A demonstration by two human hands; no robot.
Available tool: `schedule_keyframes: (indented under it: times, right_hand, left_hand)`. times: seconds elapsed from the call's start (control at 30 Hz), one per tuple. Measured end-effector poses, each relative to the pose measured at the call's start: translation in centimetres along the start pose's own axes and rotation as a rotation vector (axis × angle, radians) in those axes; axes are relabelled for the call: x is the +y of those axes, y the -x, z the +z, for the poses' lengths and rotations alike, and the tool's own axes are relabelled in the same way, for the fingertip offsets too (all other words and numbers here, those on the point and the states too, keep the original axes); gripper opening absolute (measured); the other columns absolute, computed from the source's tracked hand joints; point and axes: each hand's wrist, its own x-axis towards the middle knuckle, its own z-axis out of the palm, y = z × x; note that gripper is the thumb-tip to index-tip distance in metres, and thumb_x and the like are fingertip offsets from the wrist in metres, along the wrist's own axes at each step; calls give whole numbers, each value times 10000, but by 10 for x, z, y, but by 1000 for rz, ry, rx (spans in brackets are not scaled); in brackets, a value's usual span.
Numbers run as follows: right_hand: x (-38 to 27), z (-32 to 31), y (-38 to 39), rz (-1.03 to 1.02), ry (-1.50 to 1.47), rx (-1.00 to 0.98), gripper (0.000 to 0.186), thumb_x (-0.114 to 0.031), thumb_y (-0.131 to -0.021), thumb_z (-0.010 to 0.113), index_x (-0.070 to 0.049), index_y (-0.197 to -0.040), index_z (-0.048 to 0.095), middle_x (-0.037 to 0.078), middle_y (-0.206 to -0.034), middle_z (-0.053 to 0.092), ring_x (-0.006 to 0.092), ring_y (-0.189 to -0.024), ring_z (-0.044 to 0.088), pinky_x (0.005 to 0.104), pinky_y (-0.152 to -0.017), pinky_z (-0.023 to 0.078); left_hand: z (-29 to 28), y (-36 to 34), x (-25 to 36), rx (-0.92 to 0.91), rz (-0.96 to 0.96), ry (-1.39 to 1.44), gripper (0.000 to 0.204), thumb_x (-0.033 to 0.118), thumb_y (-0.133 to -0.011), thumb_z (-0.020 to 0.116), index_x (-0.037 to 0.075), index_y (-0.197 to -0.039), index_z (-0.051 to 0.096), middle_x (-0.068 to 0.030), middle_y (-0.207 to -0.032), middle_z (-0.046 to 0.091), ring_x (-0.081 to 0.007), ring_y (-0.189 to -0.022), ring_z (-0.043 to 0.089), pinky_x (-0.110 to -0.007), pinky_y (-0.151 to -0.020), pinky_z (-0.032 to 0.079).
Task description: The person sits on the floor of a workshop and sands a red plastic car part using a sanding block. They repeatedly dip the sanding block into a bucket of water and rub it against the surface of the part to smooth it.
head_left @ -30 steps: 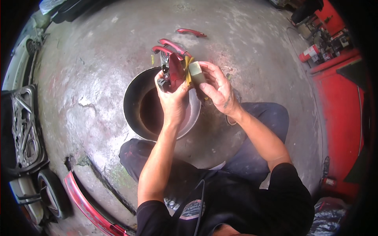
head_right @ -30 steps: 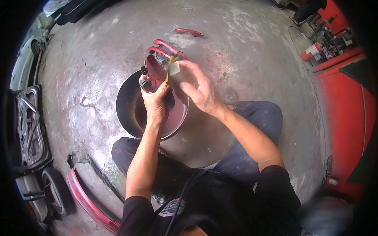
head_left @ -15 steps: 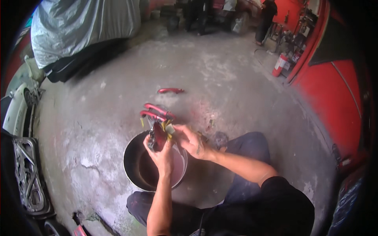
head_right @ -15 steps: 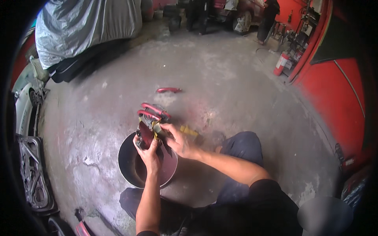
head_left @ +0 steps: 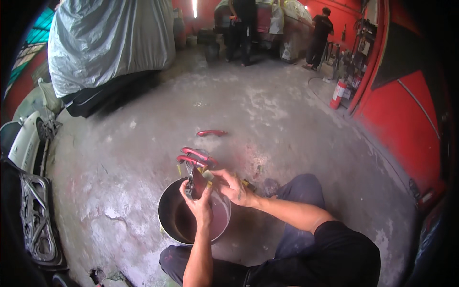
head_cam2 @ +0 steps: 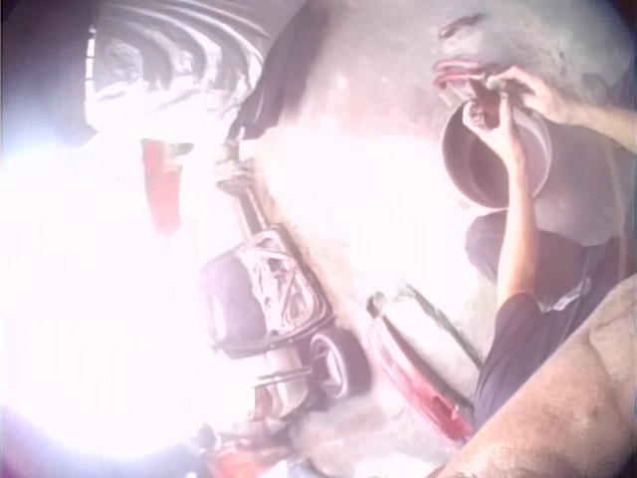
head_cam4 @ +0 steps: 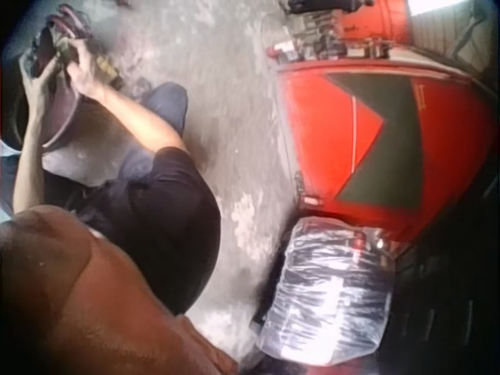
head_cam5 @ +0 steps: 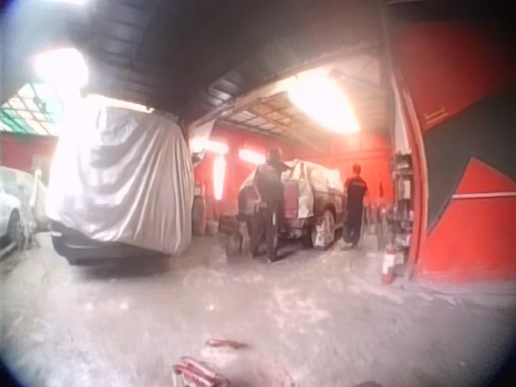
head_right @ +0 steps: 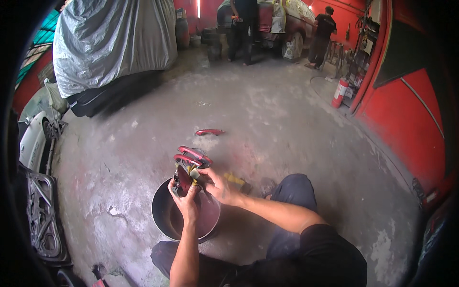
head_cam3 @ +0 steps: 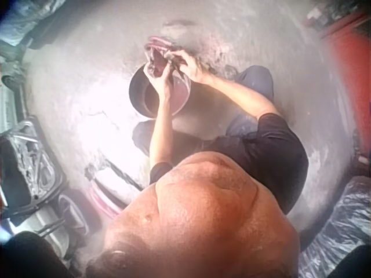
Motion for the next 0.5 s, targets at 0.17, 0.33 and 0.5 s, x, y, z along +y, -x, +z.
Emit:
schedule_keyframes:
  times: [0.17, 0.33, 0.5]
  right_hand:
    - [-9, 4, 0, -1, 2, 13, 499, 20, -1009, 557, 2, -1503, 497, 173, -1443, 623, 266, -1364, 600, 397, -1121, 505]
    - [-12, 4, 1, -70, 115, 28, 548, 37, -954, 590, 3, -1499, 544, 176, -1431, 629, 276, -1331, 626, 385, -1089, 523]
    - [-15, -7, -1, -138, 261, -9, 547, 85, -926, 575, 8, -1467, 583, 177, -1391, 624, 315, -1270, 646, 369, -1065, 522]
  left_hand:
    - [-5, -3, -4, -30, 124, -138, 787, 49, -834, 848, 72, -1473, 389, -84, -1271, 566, -189, -1157, 597, -359, -993, 528]
    - [-2, -1, 2, 23, -16, 51, 741, 113, -798, 900, 48, -1402, 475, -71, -1269, 556, -179, -1166, 561, -351, -1045, 462]
    - [0, -7, 7, -4, -34, 73, 786, 70, -810, 883, 48, -1450, 427, -87, -1240, 604, -187, -1108, 632, -352, -997, 535]
